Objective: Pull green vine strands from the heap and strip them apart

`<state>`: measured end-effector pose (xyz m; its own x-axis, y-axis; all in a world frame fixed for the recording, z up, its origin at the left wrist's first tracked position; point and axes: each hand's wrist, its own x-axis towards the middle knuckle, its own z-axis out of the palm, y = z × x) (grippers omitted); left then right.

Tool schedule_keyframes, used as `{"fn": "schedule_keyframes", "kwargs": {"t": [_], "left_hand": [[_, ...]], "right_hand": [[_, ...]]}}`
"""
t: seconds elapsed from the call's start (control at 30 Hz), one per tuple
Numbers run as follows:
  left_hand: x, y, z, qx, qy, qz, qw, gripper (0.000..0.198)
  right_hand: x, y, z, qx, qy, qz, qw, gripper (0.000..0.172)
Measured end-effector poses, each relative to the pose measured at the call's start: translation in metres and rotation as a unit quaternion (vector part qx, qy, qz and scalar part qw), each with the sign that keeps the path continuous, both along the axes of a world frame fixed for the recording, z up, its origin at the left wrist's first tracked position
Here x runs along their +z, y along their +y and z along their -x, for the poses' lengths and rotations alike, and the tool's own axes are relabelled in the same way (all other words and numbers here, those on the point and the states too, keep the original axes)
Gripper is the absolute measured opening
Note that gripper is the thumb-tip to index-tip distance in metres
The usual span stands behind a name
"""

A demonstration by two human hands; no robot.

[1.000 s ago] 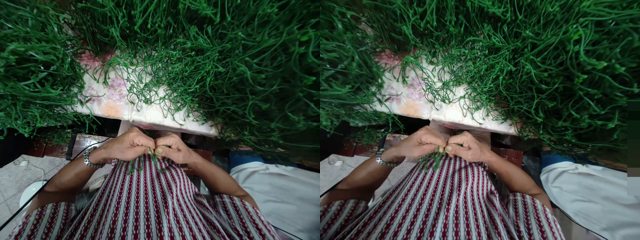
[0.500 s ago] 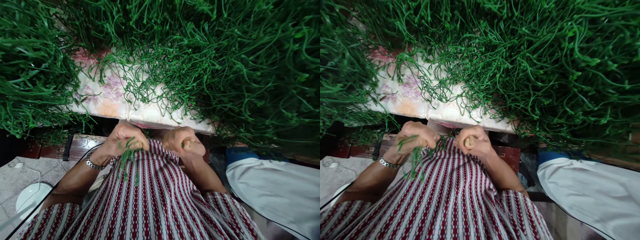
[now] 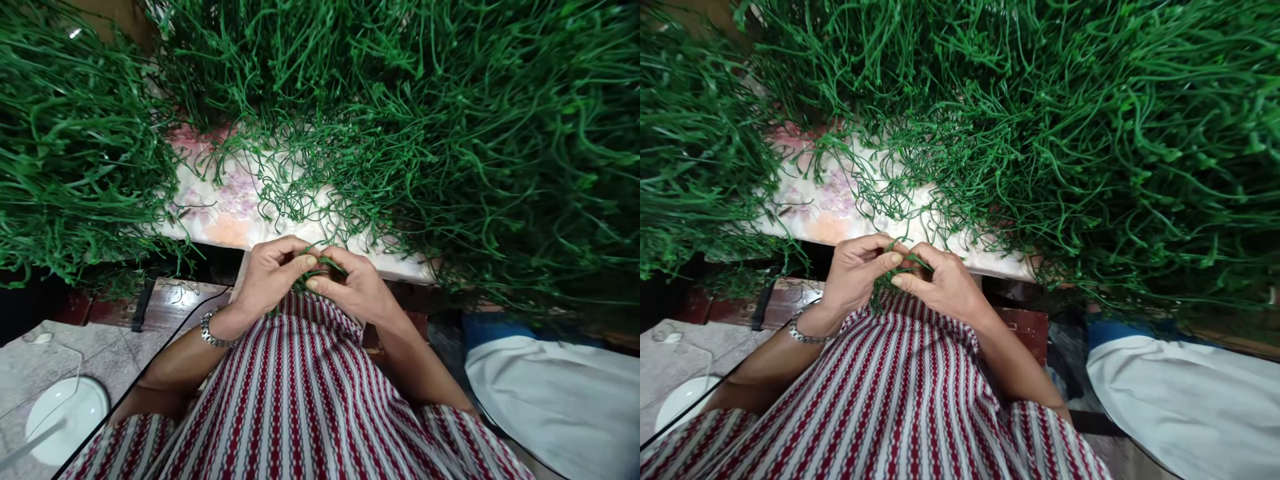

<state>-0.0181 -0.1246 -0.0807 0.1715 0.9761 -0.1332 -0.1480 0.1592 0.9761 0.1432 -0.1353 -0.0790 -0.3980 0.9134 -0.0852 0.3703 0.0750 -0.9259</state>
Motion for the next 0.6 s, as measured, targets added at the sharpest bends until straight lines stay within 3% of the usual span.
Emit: {"fn": "schedule_keyframes", "kwargs": {"t": [0.13,0.3,0.47,0.6], "left_hand": [[-0.001,0.0,-0.005,0.017,-0.062,0.029,0.997,0.008],[0.001,-0.002,-0.001,-0.015,-0.094,0.092,0.991,0.012],[-0.001,-0.006,0.012,-0.06,0.017,0.006,0.998,0.01],[0.0,-0.009,0.015,-0.104,0.137,-0.059,0.983,0.01]], "right_hand": [[-0.009,-0.004,0.005,-0.011,0.022,-0.03,0.999,0.016],[-0.011,-0.009,0.006,-0.052,0.062,-0.05,0.995,0.01],[-0.014,-0.014,0.005,-0.102,0.064,-0.065,0.991,0.008],[-0.016,-0.018,0.006,-0.11,0.028,-0.079,0.99,0.009]]}}
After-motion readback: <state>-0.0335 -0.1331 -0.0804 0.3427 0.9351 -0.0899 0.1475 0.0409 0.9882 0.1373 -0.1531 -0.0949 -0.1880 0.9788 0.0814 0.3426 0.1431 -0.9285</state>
